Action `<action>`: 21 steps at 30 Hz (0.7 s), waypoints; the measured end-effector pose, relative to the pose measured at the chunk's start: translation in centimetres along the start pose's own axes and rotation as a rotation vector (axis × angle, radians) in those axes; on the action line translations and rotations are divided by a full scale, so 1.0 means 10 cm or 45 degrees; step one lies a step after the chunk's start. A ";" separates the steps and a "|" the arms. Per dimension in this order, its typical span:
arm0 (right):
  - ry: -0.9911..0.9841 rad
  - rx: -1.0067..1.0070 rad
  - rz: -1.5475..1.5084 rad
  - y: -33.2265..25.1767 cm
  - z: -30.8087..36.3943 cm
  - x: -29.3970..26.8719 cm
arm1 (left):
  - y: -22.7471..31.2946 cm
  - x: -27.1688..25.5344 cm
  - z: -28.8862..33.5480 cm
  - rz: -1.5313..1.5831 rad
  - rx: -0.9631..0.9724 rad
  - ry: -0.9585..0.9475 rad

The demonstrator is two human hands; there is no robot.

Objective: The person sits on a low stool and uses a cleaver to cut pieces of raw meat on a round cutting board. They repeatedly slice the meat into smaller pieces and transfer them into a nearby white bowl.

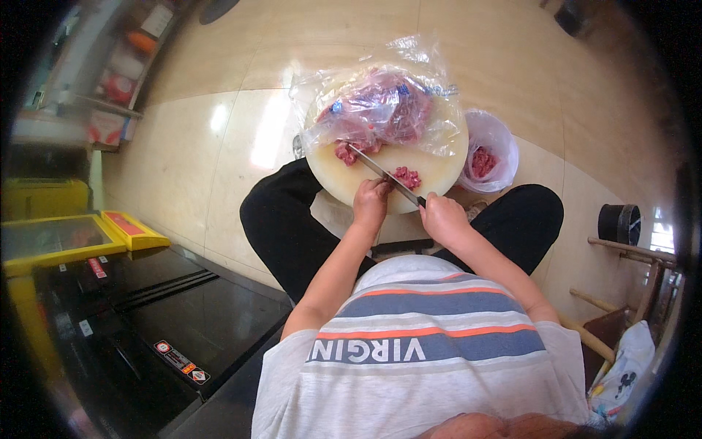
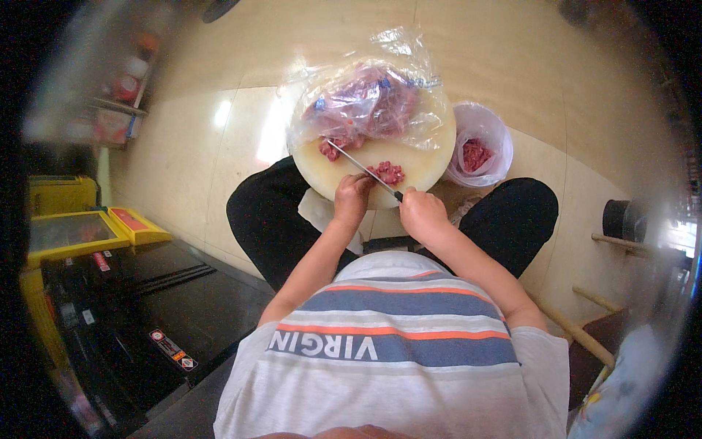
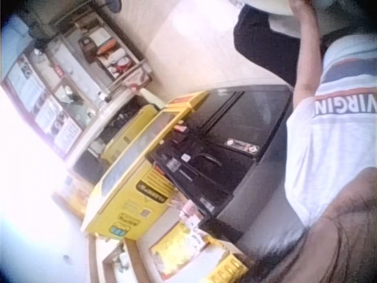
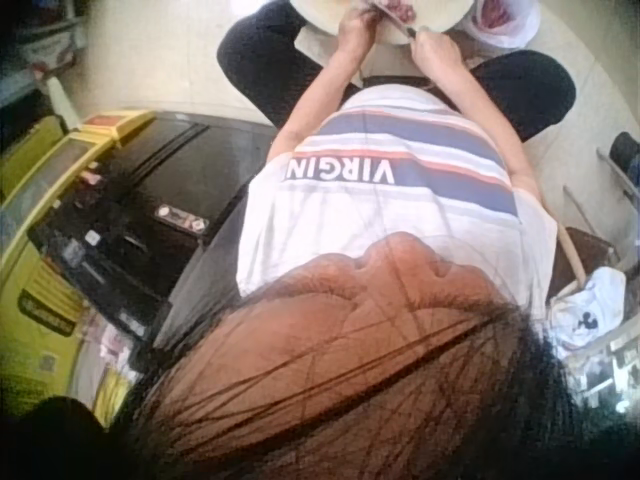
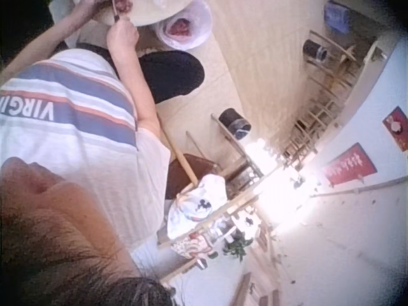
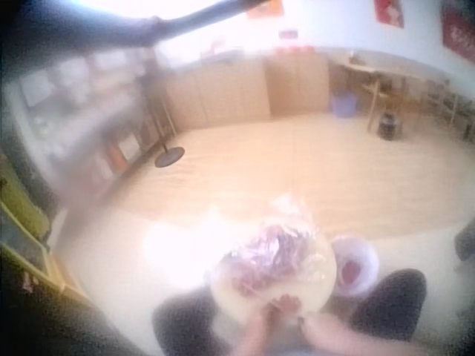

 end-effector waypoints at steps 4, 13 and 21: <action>-0.050 0.107 0.015 0.16 0.10 -0.03 | -0.20 -0.10 0.13 0.062 -0.180 0.146; -0.043 0.098 0.050 0.23 0.33 -0.18 | -0.22 -0.12 0.17 0.062 -0.214 0.081; -0.017 0.031 -0.004 0.06 0.12 -0.01 | -0.02 -0.06 0.05 0.009 -0.017 0.042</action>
Point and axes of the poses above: each hand's wrist, its own z-axis away from the middle knuckle, its own x-axis out of the palm, y = z × x, the point moved 10 cm from there along -z, towards the middle knuckle, and after that the axes turned 15 degrees about x, right-handed, at the moved point
